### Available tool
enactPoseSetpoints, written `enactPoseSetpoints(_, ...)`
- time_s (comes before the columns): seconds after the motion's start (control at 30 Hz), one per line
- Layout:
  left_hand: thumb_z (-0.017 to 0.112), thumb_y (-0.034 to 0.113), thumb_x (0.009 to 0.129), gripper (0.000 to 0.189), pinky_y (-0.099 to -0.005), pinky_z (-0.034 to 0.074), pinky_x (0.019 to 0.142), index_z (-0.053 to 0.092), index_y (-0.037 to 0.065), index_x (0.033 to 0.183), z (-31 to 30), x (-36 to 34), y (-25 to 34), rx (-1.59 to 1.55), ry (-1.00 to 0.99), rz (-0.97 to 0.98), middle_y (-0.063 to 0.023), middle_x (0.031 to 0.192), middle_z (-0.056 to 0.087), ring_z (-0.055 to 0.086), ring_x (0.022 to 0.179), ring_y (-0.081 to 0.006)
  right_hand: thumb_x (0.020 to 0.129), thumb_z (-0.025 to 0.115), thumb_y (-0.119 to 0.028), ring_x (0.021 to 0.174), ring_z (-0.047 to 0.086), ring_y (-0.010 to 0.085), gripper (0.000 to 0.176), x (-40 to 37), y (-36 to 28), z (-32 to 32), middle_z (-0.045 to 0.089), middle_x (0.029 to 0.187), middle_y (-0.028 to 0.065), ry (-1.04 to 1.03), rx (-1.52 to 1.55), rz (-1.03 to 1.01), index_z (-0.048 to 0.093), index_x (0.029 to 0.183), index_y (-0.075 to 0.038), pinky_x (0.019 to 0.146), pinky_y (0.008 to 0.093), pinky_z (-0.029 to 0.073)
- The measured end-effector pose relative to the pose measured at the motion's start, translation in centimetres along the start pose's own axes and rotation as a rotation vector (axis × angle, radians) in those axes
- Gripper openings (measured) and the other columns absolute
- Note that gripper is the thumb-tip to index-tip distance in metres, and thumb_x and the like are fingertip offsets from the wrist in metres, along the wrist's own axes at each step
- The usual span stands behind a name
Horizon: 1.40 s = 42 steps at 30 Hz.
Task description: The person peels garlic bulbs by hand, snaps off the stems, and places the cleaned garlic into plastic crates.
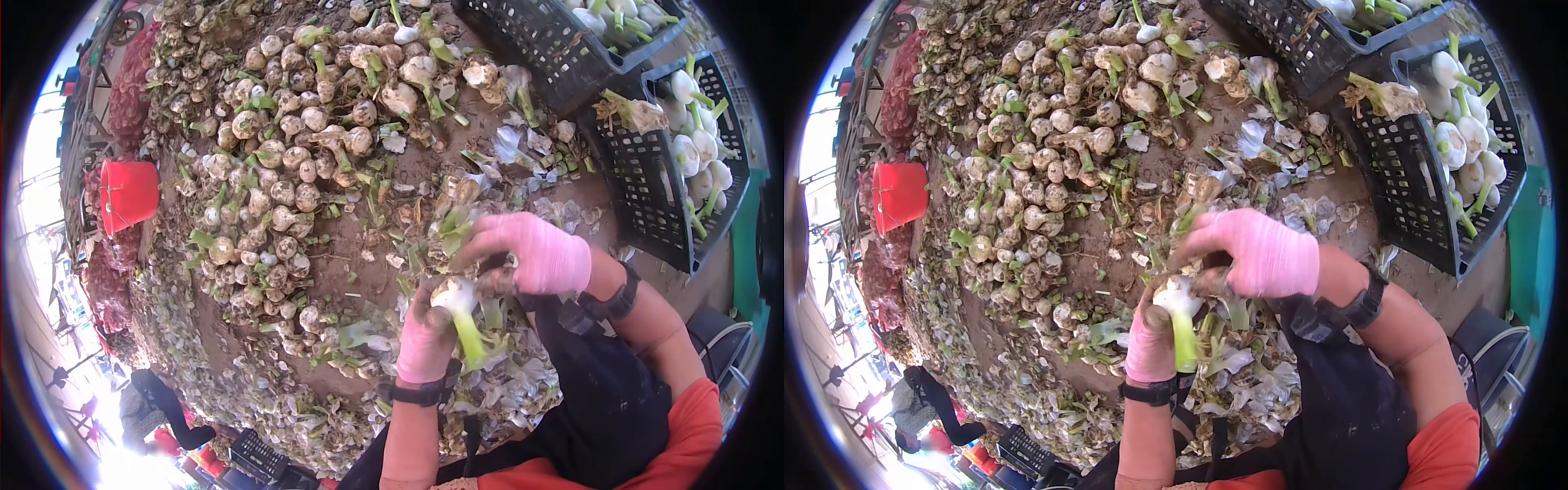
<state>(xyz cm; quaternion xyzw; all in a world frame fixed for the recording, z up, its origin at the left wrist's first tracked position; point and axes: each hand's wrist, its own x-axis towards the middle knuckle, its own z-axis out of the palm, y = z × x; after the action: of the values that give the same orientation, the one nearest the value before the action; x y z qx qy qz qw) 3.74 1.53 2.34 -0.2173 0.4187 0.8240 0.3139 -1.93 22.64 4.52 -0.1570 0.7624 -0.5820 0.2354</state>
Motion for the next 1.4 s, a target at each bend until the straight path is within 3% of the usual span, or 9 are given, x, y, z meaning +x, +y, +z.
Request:
enactPoseSetpoints(0.13, 0.085, 0.040, 0.064, 0.088, -0.0375, 0.048, 0.095, 0.040, 0.000, 0.129, -0.4, 0.1, -0.3, 0.018, 0.028, 0.018, -0.0111, 0.118, 0.056, 0.059, 0.105, -0.0237, 0.073, 0.065, -0.013, 0.083, 0.062, 0.0337, 0.022, 0.2, 0.1, 1.1, 0.061, 0.086, 0.0108, -0.012, -0.258, -0.008, 0.067, 0.095, -0.010, 0.072, 0.0405, 0.050)
enactPoseSetpoints(0.5, 0.085, 0.045, 0.064, 0.087, -0.0313, 0.048, 0.087, 0.047, -0.007, 0.123, -0.8, 0.3, 0.5, 0.215, 0.064, -0.114, -0.0104, 0.107, 0.061, 0.061, 0.098, -0.0202, 0.069, 0.064, -0.017, 0.079, 0.063, 0.0323, 0.025, 0.1, -0.3, 1.4, 0.059, 0.088, 0.0120, -0.108, -0.536, 0.009, 0.059, 0.091, -0.007, 0.068, 0.0424, 0.050)
enactPoseSetpoints(0.67, 0.086, 0.047, 0.059, 0.089, -0.0327, 0.051, 0.085, 0.049, -0.005, 0.121, 0.1, -0.1, 2.0, 0.173, -0.164, -0.233, -0.0119, 0.106, 0.062, 0.063, 0.094, -0.0218, 0.069, 0.063, -0.013, 0.083, 0.064, 0.0331, 0.022, 1.6, 4.5, 1.4, 0.062, 0.094, 0.0132, -0.078, -0.669, 0.234, 0.059, 0.089, -0.005, 0.072, 0.0413, 0.051)
enactPoseSetpoints(0.73, 0.087, 0.044, 0.059, 0.082, -0.0335, 0.051, 0.086, 0.052, -0.002, 0.117, -0.3, -0.2, 1.9, 0.146, -0.161, -0.204, -0.0126, 0.106, 0.062, 0.063, 0.095, -0.0224, 0.068, 0.064, -0.009, 0.098, 0.061, 0.0322, 0.028, 1.6, 4.7, 1.1, 0.060, 0.103, 0.0133, -0.120, -0.641, 0.415, 0.062, 0.095, -0.008, 0.082, 0.0414, 0.049)
enactPoseSetpoints(0.87, 0.087, 0.039, 0.062, 0.074, -0.0344, 0.050, 0.088, 0.052, -0.001, 0.115, -1.1, 0.5, 1.2, 0.131, -0.129, -0.082, -0.0113, 0.107, 0.062, 0.062, 0.098, -0.0220, 0.067, 0.064, -0.001, 0.123, 0.041, 0.0337, 0.046, 0.0, 3.6, 1.1, 0.050, 0.124, 0.0103, 0.115, -0.644, 0.166, 0.063, 0.110, -0.017, 0.100, 0.0448, 0.036)
enactPoseSetpoints(0.97, 0.082, 0.049, 0.066, 0.074, -0.0318, 0.048, 0.085, 0.053, 0.000, 0.113, -0.9, 0.8, 0.7, 0.175, 0.072, 0.017, -0.0091, 0.105, 0.061, 0.060, 0.095, -0.0190, 0.069, 0.066, -0.004, 0.112, 0.052, 0.0326, 0.042, -0.3, 2.1, 0.7, 0.057, 0.115, 0.0105, 0.211, -0.512, 0.030, 0.063, 0.110, -0.013, 0.094, 0.0423, 0.043)
enactPoseSetpoints(1.03, 0.080, 0.047, 0.069, 0.072, -0.0324, 0.048, 0.086, 0.052, 0.000, 0.114, -0.6, 1.2, 0.5, 0.134, 0.121, 0.048, -0.0094, 0.107, 0.060, 0.060, 0.096, -0.0195, 0.071, 0.068, -0.009, 0.097, 0.061, 0.0315, 0.042, -0.9, 0.8, 0.3, 0.063, 0.103, 0.0117, -0.026, -0.122, 0.135, 0.061, 0.112, -0.010, 0.085, 0.0389, 0.049)
enactPoseSetpoints(1.17, 0.073, 0.042, 0.079, 0.066, -0.0349, 0.048, 0.089, 0.048, -0.002, 0.122, -1.3, 1.5, 0.0, 0.033, 0.177, 0.102, -0.0110, 0.112, 0.058, 0.058, 0.100, -0.0217, 0.071, 0.072, -0.012, 0.092, 0.064, 0.0310, 0.046, -1.6, -1.2, 0.2, 0.064, 0.101, 0.0154, -0.111, 0.006, 0.158, 0.059, 0.115, -0.006, 0.081, 0.0370, 0.051)
enactPoseSetpoints(1.4, 0.068, 0.045, 0.083, 0.066, -0.0357, 0.047, 0.090, 0.047, -0.002, 0.125, -0.8, 2.5, -1.5, -0.024, 0.216, 0.168, -0.0106, 0.112, 0.057, 0.057, 0.102, -0.0221, 0.072, 0.068, -0.010, 0.089, 0.063, 0.0331, 0.039, -1.7, -1.1, 1.5, 0.064, 0.096, 0.0133, 0.119, -0.195, -0.007, 0.061, 0.110, -0.008, 0.074, 0.0410, 0.051)
